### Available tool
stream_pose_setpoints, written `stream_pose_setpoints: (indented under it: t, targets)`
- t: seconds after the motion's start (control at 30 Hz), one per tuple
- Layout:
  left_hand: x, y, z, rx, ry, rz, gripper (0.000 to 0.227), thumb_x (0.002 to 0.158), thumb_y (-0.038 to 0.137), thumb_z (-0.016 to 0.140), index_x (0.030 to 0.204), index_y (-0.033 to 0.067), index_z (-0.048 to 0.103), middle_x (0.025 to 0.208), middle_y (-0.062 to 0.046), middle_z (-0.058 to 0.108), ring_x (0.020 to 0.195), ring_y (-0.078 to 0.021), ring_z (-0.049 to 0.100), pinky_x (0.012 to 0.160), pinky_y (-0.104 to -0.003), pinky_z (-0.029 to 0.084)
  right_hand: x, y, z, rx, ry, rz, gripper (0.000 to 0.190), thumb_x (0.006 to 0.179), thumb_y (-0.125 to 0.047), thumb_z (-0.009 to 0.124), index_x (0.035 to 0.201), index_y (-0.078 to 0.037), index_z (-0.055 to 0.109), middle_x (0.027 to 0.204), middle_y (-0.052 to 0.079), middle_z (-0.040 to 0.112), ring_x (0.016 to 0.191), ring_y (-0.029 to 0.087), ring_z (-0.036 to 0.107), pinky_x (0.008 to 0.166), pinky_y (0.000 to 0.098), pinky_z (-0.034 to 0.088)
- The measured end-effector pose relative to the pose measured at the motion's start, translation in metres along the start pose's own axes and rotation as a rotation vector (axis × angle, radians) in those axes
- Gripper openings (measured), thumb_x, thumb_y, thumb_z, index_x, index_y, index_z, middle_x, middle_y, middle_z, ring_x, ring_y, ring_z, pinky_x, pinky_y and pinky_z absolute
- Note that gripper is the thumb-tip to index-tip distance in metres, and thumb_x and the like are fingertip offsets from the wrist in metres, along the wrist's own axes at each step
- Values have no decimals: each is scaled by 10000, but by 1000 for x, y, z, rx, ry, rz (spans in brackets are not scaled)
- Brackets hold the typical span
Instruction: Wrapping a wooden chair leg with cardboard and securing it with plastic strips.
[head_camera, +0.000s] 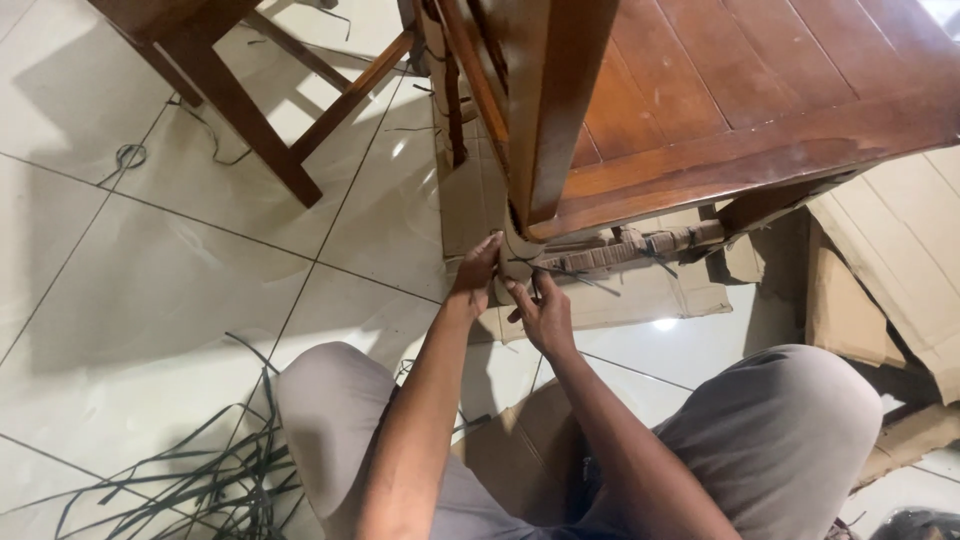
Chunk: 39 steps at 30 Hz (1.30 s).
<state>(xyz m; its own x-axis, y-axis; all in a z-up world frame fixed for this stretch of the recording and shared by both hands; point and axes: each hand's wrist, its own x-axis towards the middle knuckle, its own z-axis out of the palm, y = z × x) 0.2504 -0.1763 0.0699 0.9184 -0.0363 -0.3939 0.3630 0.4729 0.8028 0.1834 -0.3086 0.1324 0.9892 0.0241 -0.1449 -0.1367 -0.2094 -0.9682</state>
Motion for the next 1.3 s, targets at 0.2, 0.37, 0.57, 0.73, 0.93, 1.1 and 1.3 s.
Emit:
stream_pose_setpoints:
  t: [0.2,0.37,0.57,0.73,0.93,1.1,1.3]
  targets:
    - [20,-14,-10,-106,144,25,205,933,300,798,1092,176,765,985,-48,781,926,-192,719,970,-396,485,-5,-11,-3,-35,22,22,457,964,-381,741,1128,30,625,847,240,683,588,323,747,583,396,574]
    - [-16,4,4,-41,296,166,254,939,222,768,1158,92,775,1041,-98,784,960,-210,727,960,-411,520,-3,-2,-3,-41,24,19,430,957,-363,753,1173,-11,633,922,247,694,592,299,750,597,403,576]
    - [-55,14,4,546,437,302,168,898,289,804,1053,230,832,959,-40,807,976,-203,761,873,-339,585,-7,-16,-3,-24,26,33,449,943,-350,769,1222,-23,638,994,243,681,612,295,755,630,401,581]
    - [-60,7,0,759,472,259,98,896,315,794,967,265,839,833,-4,801,890,-182,781,831,-327,597,-13,-7,-1,-58,50,13,466,931,-339,780,1218,-1,636,1033,280,674,625,315,755,641,420,589]
    - [-55,-40,-15,335,408,46,194,881,92,687,990,-65,660,994,-297,738,1021,-411,725,894,-488,612,-26,17,6,-88,257,-129,482,943,-155,733,1392,-61,583,1255,265,659,700,399,742,673,449,595]
    - [-64,-56,-9,246,293,78,208,858,232,792,997,78,778,940,-136,775,966,-252,753,830,-399,611,-30,53,13,-253,495,-329,171,982,-140,713,1146,-127,760,939,95,694,857,286,716,695,338,553]
    - [-67,-61,6,312,309,39,185,869,269,742,969,117,776,799,-48,706,781,-129,663,728,-275,567,-47,49,11,-282,421,-215,176,1032,-206,607,1135,-231,748,790,25,752,694,268,731,667,400,555]
